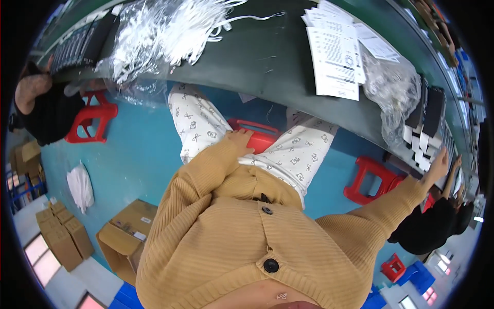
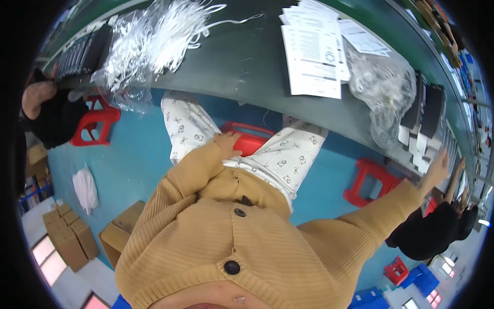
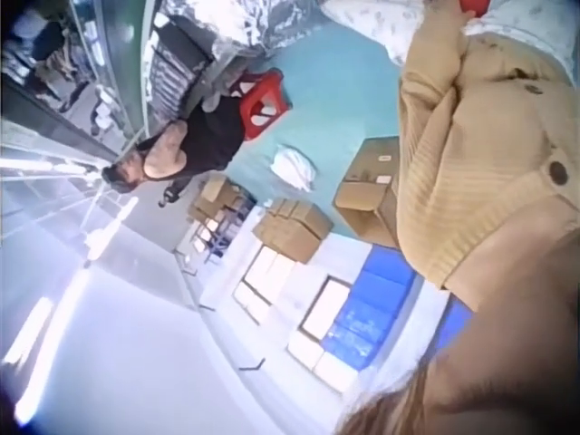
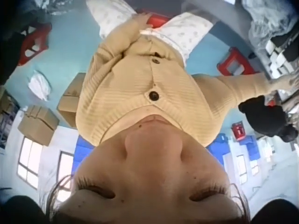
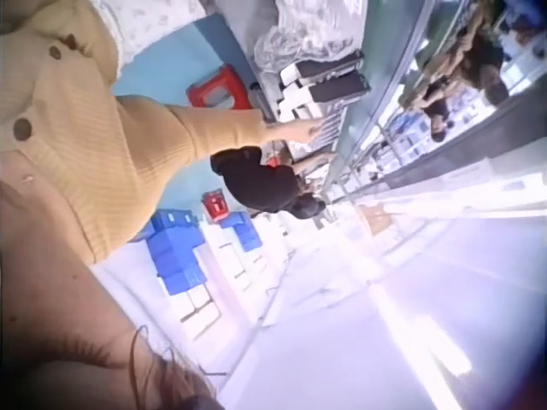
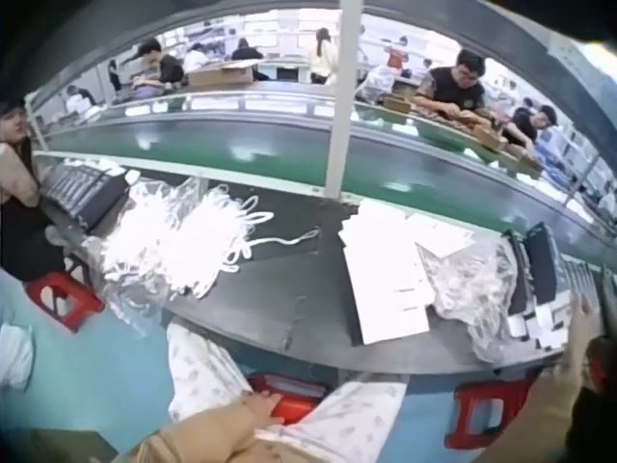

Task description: Insert instruction manuals and accessories into hair dryer product boxes on an assembly line.

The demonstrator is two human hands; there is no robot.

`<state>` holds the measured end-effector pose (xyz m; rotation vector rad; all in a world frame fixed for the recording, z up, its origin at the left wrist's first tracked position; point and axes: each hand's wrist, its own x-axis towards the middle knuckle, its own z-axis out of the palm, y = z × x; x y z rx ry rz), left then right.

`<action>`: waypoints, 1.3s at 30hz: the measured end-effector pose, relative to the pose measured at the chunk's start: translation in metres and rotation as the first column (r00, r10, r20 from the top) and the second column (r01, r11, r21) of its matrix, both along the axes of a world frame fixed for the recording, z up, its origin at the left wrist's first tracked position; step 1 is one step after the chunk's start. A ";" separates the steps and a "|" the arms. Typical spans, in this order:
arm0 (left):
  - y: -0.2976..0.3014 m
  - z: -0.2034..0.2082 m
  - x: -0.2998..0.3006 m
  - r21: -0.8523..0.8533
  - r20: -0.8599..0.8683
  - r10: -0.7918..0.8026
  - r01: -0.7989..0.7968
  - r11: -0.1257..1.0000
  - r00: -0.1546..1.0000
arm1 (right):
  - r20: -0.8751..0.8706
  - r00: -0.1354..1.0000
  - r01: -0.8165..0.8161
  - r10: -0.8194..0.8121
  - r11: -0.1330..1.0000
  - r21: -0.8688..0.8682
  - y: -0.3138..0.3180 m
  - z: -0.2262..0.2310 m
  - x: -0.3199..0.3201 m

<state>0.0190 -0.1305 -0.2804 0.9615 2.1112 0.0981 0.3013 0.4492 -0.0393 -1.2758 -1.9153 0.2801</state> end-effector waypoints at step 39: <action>-0.185 -0.076 -0.053 0.063 0.812 0.578 -0.996 0.059 0.085 | 0.697 0.623 0.581 0.353 0.388 -0.716 -0.280 -0.775 -0.347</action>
